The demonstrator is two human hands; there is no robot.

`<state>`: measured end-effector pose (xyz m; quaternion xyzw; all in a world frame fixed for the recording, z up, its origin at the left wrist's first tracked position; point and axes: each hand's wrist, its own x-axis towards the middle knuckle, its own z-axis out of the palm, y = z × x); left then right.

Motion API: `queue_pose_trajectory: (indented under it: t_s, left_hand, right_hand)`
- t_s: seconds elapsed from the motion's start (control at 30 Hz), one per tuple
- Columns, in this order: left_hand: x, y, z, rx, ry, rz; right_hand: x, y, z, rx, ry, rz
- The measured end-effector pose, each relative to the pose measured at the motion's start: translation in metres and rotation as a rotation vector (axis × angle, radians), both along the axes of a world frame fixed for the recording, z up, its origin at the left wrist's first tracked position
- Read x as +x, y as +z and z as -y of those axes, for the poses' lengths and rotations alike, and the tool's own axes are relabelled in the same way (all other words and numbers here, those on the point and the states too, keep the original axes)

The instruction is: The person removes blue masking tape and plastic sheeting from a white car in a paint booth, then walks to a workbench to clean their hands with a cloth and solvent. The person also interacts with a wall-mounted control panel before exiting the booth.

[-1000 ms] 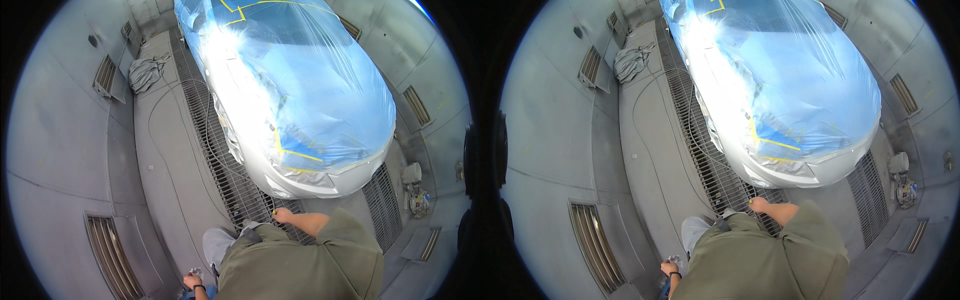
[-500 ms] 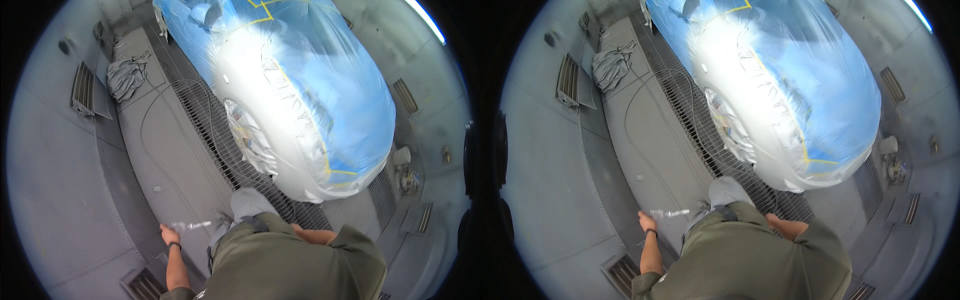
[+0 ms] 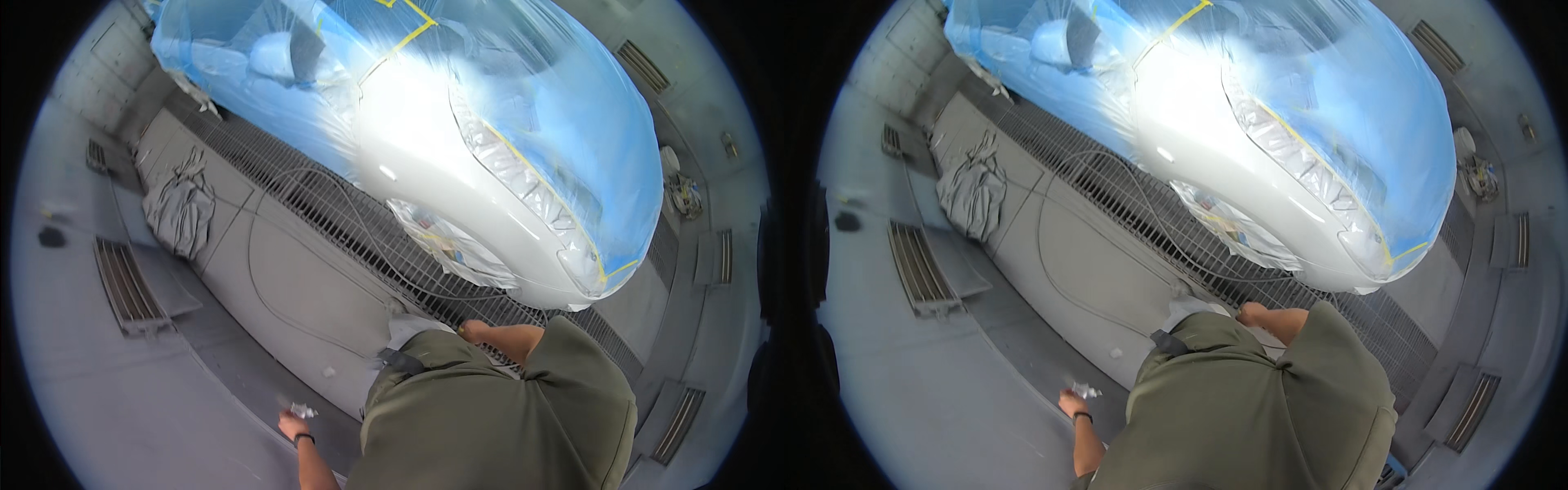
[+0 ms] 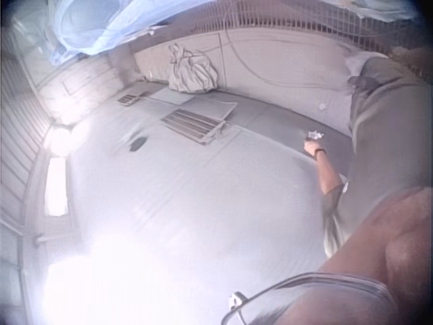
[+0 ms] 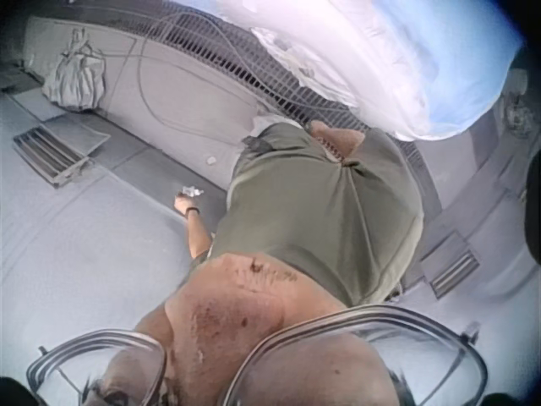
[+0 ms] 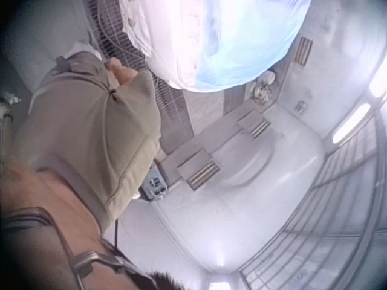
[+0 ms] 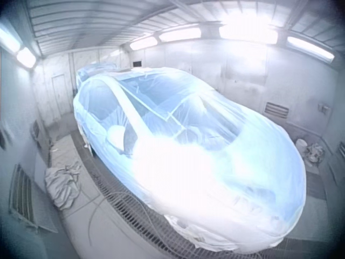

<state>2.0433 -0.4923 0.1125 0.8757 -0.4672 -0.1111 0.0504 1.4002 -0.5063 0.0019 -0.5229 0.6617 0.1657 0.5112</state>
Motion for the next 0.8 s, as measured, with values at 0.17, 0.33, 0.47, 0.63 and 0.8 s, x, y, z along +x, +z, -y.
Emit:
queue_pose_trajectory:
  t_s: [0.17,0.33,0.47,0.63,0.8]
  left_hand:
    - [0.087,-0.030,0.054,0.787,-0.311,0.512]
    - [0.147,-0.072,0.170,1.256,-0.859,0.675]
    - [0.140,-0.101,0.336,0.863,-0.704,0.284]
    - [0.004,-0.053,0.611,0.220,-1.055,-0.065]
    - [-0.245,0.134,0.776,-0.387,-1.772,-0.468]
  right_hand:
    - [0.034,0.037,0.112,-0.105,-0.269,0.007]
    - [0.069,0.029,0.146,-0.092,-0.471,-0.132]
    - [0.134,0.017,0.140,-0.074,-0.611,-0.269]
    - [0.265,0.025,0.126,0.028,-1.005,-0.057]
    - [0.360,0.008,0.137,-0.007,-1.494,0.202]
